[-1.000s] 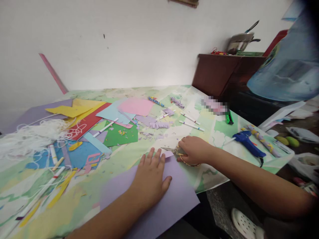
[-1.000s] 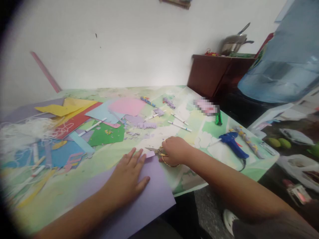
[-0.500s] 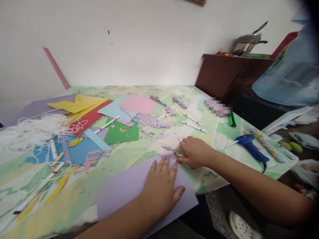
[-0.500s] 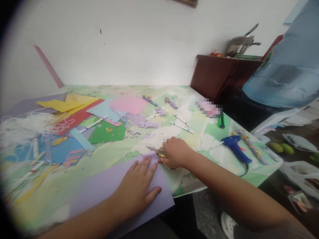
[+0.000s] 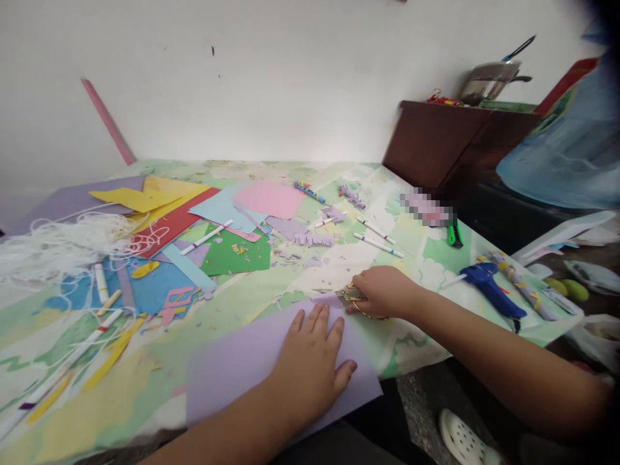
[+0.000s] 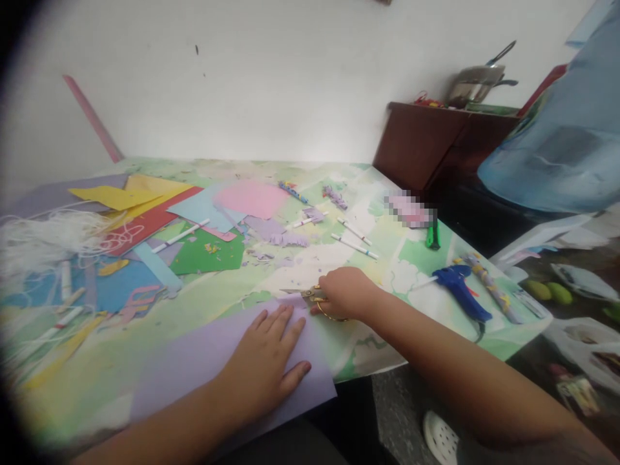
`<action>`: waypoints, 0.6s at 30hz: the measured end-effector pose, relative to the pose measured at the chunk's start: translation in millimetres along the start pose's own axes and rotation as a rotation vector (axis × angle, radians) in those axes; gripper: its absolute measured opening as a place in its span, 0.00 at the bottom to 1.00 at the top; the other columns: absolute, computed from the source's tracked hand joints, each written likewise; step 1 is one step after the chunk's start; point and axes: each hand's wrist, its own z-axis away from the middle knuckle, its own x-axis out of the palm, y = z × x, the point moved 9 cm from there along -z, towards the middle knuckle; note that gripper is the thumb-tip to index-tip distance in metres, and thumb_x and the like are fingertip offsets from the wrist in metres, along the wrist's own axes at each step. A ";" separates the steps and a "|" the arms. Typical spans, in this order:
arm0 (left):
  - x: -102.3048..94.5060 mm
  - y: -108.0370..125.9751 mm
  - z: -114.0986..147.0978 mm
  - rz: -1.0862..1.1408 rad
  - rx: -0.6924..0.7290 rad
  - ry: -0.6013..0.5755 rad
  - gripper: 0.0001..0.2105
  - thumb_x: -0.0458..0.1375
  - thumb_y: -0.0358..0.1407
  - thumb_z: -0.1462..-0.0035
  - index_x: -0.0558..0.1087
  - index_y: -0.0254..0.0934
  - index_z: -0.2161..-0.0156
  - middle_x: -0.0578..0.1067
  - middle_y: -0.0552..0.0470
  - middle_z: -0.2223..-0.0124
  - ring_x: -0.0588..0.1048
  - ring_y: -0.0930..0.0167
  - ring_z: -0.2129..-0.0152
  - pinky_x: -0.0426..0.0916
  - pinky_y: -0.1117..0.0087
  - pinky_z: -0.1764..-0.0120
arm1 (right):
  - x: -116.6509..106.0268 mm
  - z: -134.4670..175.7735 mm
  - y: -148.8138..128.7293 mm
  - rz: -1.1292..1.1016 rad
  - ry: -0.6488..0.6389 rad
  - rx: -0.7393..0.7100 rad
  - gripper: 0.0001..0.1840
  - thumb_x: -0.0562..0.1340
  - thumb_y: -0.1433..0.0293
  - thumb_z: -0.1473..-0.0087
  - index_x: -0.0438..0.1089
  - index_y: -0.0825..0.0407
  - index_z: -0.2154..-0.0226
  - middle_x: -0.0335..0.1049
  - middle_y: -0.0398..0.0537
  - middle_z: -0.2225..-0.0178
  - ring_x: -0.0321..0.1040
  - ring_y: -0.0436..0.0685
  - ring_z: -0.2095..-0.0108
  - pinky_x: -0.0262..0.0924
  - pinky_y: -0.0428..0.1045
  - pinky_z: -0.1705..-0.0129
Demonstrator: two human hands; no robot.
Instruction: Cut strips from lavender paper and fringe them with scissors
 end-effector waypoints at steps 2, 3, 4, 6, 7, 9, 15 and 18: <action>0.4 -0.5 0.2 0.002 0.001 0.005 0.27 0.39 0.49 0.51 0.57 0.35 0.49 0.55 0.38 0.46 0.52 0.61 0.49 0.46 0.56 0.50 | 1.2 -0.9 0.0 0.006 -0.017 -0.017 0.25 0.49 0.48 0.60 0.65 0.53 0.74 0.67 0.51 0.76 0.63 0.57 0.74 0.48 0.47 0.78; 0.6 -0.8 0.2 0.003 0.002 0.006 0.27 0.39 0.49 0.51 0.57 0.35 0.49 0.56 0.38 0.46 0.52 0.61 0.48 0.46 0.56 0.50 | 1.5 -1.5 -0.1 0.012 -0.023 -0.028 0.25 0.49 0.49 0.59 0.65 0.53 0.75 0.67 0.51 0.76 0.63 0.57 0.75 0.48 0.46 0.78; 0.8 -1.1 0.4 0.004 0.002 0.006 0.27 0.39 0.49 0.51 0.57 0.35 0.49 0.56 0.37 0.46 0.52 0.61 0.49 0.46 0.56 0.50 | 1.3 -2.2 -0.3 0.020 -0.024 -0.041 0.25 0.49 0.49 0.59 0.65 0.53 0.75 0.67 0.50 0.76 0.63 0.56 0.75 0.47 0.46 0.79; 0.7 -1.8 0.6 0.005 0.000 0.005 0.27 0.39 0.49 0.51 0.57 0.35 0.49 0.56 0.37 0.46 0.52 0.61 0.49 0.46 0.56 0.50 | 0.3 -3.7 -0.8 0.039 -0.019 -0.074 0.24 0.50 0.50 0.59 0.65 0.53 0.75 0.67 0.50 0.76 0.64 0.56 0.75 0.46 0.46 0.79; 0.6 -2.1 0.7 0.006 -0.002 0.005 0.27 0.40 0.49 0.51 0.57 0.35 0.49 0.56 0.37 0.46 0.52 0.61 0.49 0.46 0.56 0.50 | -0.5 -4.4 -1.3 0.046 -0.013 -0.094 0.23 0.51 0.50 0.59 0.65 0.53 0.75 0.68 0.50 0.76 0.64 0.56 0.75 0.46 0.45 0.79; 0.6 -2.8 0.9 0.011 -0.005 0.006 0.27 0.40 0.49 0.51 0.57 0.35 0.49 0.57 0.38 0.46 0.53 0.61 0.49 0.46 0.57 0.50 | -1.9 -5.3 -2.1 0.057 -0.002 -0.129 0.22 0.51 0.51 0.59 0.65 0.53 0.74 0.68 0.49 0.75 0.64 0.56 0.74 0.46 0.45 0.78; 0.0 -3.3 1.2 0.020 0.001 0.030 0.26 0.40 0.47 0.50 0.57 0.35 0.49 0.58 0.39 0.47 0.54 0.62 0.50 0.46 0.57 0.50 | -5.1 -3.9 -6.1 0.101 0.029 -0.193 0.19 0.51 0.54 0.56 0.65 0.53 0.74 0.68 0.49 0.74 0.64 0.56 0.73 0.46 0.46 0.77; -2.0 -3.0 1.2 0.023 0.011 0.037 0.25 0.41 0.47 0.50 0.58 0.35 0.50 0.59 0.41 0.47 0.54 0.62 0.50 0.46 0.57 0.50 | -6.4 -2.2 -4.7 0.084 0.034 -0.193 0.19 0.52 0.55 0.56 0.64 0.53 0.74 0.67 0.49 0.73 0.63 0.56 0.72 0.46 0.46 0.76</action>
